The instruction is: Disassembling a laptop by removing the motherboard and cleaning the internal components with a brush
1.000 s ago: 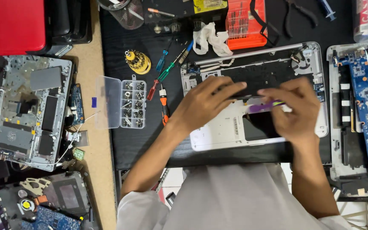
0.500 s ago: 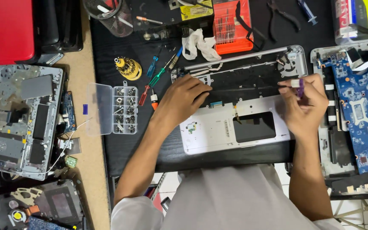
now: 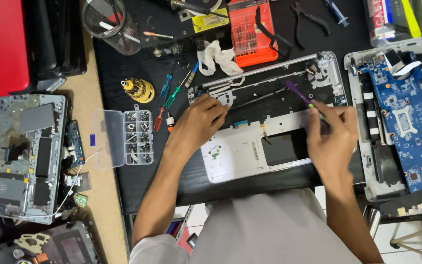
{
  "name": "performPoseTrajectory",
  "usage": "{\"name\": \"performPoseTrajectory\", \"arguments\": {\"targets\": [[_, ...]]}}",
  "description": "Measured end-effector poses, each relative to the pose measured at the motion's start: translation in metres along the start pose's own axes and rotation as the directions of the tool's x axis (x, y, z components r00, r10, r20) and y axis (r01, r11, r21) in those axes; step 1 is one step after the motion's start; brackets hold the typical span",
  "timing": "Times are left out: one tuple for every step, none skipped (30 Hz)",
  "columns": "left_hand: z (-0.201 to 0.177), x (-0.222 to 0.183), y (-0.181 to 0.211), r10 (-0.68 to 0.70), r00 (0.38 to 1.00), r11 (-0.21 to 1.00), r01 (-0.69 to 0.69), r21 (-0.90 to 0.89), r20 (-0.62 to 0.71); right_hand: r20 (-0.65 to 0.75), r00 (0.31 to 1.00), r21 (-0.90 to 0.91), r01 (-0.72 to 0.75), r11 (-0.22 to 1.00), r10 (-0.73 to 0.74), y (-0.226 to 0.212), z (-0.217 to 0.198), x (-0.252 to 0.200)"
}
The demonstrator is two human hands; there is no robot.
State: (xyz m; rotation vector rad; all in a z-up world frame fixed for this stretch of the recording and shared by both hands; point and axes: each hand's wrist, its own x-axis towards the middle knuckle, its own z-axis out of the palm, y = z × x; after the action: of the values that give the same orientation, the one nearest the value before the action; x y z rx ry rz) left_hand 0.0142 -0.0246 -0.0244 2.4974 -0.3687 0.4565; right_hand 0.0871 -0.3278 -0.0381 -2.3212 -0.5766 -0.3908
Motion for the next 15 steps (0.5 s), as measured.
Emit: {"name": "performPoseTrajectory", "arguments": {"targets": [[0.001,0.001,0.000,0.017,0.998,1.000,-0.016,0.020,-0.054,-0.028,1.000,-0.021,-0.013,1.000,0.012,0.006,0.006,-0.006],[0.002,0.001,-0.001,0.019,0.998,1.000,-0.018,0.018,-0.054,-0.030,0.999,-0.024,-0.014,1.000,0.013,-0.003,0.008,-0.008],[0.002,0.001,-0.001,0.016,0.998,1.000,-0.016,0.012,-0.054,0.005,0.999,0.000,-0.031,1.000,0.031,-0.012,0.010,-0.010],[0.002,0.000,-0.002,0.014,0.998,1.000,-0.013,0.007,-0.053,0.041,0.998,0.024,-0.049,0.999,0.048,-0.020,0.012,-0.012],[0.003,0.000,-0.001,0.012,0.999,1.000,-0.012,0.004,-0.051,0.043,0.998,0.022,-0.052,0.998,0.051,-0.019,0.010,-0.011],[0.004,-0.001,-0.001,0.009,0.999,1.000,-0.009,-0.005,-0.054,0.028,0.999,0.006,-0.044,0.999,0.043,-0.018,0.008,-0.010],[0.004,0.000,-0.002,0.009,0.998,1.000,-0.009,-0.011,-0.060,0.010,0.999,-0.011,-0.033,0.999,0.033,-0.017,0.006,-0.008],[0.004,0.001,-0.002,0.010,0.998,1.000,-0.011,-0.011,-0.061,0.008,0.999,-0.011,-0.032,0.999,0.032,-0.011,0.004,-0.007],[0.004,0.000,-0.002,0.005,0.998,1.000,-0.006,-0.008,-0.058,-0.031,0.999,-0.048,-0.016,0.999,0.015,-0.006,0.002,-0.006],[0.003,0.000,-0.001,0.000,0.999,1.000,-0.001,-0.004,-0.054,-0.070,0.998,-0.084,-0.002,0.996,-0.004,-0.001,-0.001,-0.006],[0.004,-0.001,-0.003,0.002,0.998,1.000,-0.002,-0.004,-0.056,-0.072,0.997,-0.086,-0.001,0.996,-0.006,-0.006,0.006,-0.008],[0.005,-0.001,-0.004,-0.005,0.999,1.000,0.005,0.002,-0.044,-0.038,0.999,-0.038,-0.022,0.999,0.021,-0.011,0.013,-0.011],[0.007,-0.002,-0.006,-0.011,1.000,1.000,0.012,0.007,-0.029,-0.002,0.999,0.008,-0.048,0.999,0.048,-0.016,0.020,-0.014],[0.008,-0.002,-0.005,-0.010,1.000,1.000,0.010,0.005,-0.028,-0.003,0.999,0.007,-0.050,0.999,0.050,-0.012,0.018,-0.014],[0.008,-0.002,-0.006,-0.016,1.000,1.000,0.016,0.012,-0.025,-0.009,0.999,0.002,-0.042,0.999,0.042,-0.008,0.017,-0.014]]}}
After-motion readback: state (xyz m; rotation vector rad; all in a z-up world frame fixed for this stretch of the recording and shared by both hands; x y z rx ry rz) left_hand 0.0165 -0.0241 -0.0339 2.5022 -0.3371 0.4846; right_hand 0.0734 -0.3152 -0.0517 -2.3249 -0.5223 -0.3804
